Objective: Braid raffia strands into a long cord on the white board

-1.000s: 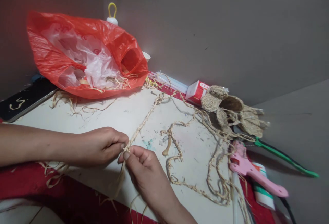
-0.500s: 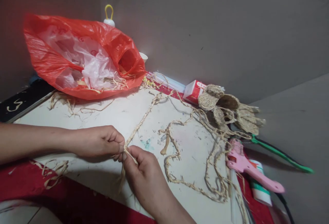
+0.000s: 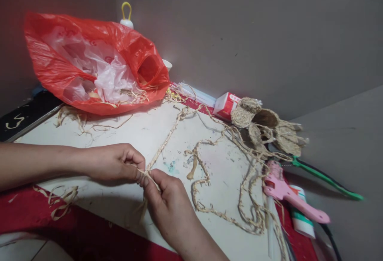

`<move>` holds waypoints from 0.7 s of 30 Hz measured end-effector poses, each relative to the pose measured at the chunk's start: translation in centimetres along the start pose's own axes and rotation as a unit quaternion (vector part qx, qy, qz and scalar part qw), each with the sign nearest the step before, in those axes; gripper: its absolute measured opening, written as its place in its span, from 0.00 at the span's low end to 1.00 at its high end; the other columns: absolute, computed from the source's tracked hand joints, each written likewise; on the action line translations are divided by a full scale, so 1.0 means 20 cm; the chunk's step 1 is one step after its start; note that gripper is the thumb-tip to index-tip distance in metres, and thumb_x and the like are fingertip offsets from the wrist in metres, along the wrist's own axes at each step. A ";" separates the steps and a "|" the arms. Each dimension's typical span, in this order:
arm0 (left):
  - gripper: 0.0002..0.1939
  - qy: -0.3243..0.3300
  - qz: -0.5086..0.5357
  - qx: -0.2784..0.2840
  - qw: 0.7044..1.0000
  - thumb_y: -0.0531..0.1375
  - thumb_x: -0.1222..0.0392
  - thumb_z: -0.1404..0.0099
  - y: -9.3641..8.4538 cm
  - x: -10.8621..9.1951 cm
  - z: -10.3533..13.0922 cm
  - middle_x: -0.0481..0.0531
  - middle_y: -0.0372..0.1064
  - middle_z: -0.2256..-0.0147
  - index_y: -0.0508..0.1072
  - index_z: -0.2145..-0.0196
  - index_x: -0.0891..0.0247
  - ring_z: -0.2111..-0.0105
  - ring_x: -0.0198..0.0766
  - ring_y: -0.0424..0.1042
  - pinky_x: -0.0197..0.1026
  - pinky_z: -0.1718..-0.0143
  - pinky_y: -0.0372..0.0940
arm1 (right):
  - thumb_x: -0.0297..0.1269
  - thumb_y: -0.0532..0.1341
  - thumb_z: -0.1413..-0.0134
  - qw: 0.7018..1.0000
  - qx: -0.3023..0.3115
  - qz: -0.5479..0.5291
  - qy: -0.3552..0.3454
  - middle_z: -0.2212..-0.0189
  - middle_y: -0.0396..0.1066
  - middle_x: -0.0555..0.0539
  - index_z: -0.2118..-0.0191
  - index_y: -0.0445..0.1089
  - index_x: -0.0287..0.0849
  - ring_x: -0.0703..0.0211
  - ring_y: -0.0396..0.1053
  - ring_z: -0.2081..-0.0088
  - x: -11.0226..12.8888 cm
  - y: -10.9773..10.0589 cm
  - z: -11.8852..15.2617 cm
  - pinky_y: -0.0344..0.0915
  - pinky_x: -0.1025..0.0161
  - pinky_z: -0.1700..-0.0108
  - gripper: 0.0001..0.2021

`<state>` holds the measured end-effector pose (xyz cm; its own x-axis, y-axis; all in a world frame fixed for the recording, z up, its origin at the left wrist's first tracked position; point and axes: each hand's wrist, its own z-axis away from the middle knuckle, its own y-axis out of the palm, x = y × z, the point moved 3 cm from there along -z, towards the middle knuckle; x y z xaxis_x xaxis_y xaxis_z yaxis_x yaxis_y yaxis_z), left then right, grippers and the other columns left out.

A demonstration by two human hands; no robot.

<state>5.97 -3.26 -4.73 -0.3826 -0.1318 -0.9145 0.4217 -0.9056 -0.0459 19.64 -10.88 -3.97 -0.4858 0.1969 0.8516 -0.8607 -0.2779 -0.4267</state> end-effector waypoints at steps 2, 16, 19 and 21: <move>0.10 0.014 -0.013 -0.011 1.000 0.58 0.56 0.42 0.00 -0.01 0.00 0.42 0.58 0.79 0.71 0.75 0.66 0.77 0.28 0.54 0.32 0.76 0.50 | 0.48 0.52 0.38 1.000 0.000 -0.003 0.004 0.80 0.52 0.54 0.77 0.57 0.43 0.63 0.51 0.76 0.00 0.00 0.00 0.50 0.65 0.74 0.19; 0.08 0.018 -0.007 -0.016 1.000 0.50 0.62 0.42 0.05 -0.01 0.01 0.44 0.59 0.78 0.64 0.77 0.64 0.75 0.31 0.57 0.34 0.72 0.54 | 0.47 0.53 0.39 0.999 0.014 -0.048 -0.014 0.77 0.63 0.51 0.72 0.68 0.42 0.60 0.59 0.72 0.01 0.01 0.00 0.56 0.65 0.69 0.17; 0.11 0.038 0.001 0.005 0.999 0.51 0.62 0.41 0.04 -0.02 0.00 0.44 0.58 0.80 0.64 0.80 0.65 0.77 0.29 0.56 0.33 0.73 0.53 | 0.50 0.54 0.39 0.998 0.020 -0.060 0.002 0.77 0.62 0.51 0.72 0.68 0.41 0.60 0.57 0.73 0.00 0.00 0.01 0.56 0.65 0.70 0.18; 0.12 0.011 0.055 0.022 0.998 0.53 0.59 0.40 0.04 -0.02 0.00 0.42 0.54 0.83 0.64 0.79 0.64 0.82 0.28 0.51 0.33 0.80 0.50 | 0.50 0.53 0.39 0.998 0.022 -0.062 0.005 0.77 0.62 0.50 0.71 0.68 0.41 0.60 0.57 0.73 -0.01 -0.01 0.01 0.56 0.65 0.71 0.19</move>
<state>6.45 -3.98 -4.36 -0.3172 -0.2228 -0.9218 0.4234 -0.9030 0.0725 19.84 -11.00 -3.95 -0.3778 0.2413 0.8939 -0.9067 -0.2919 -0.3044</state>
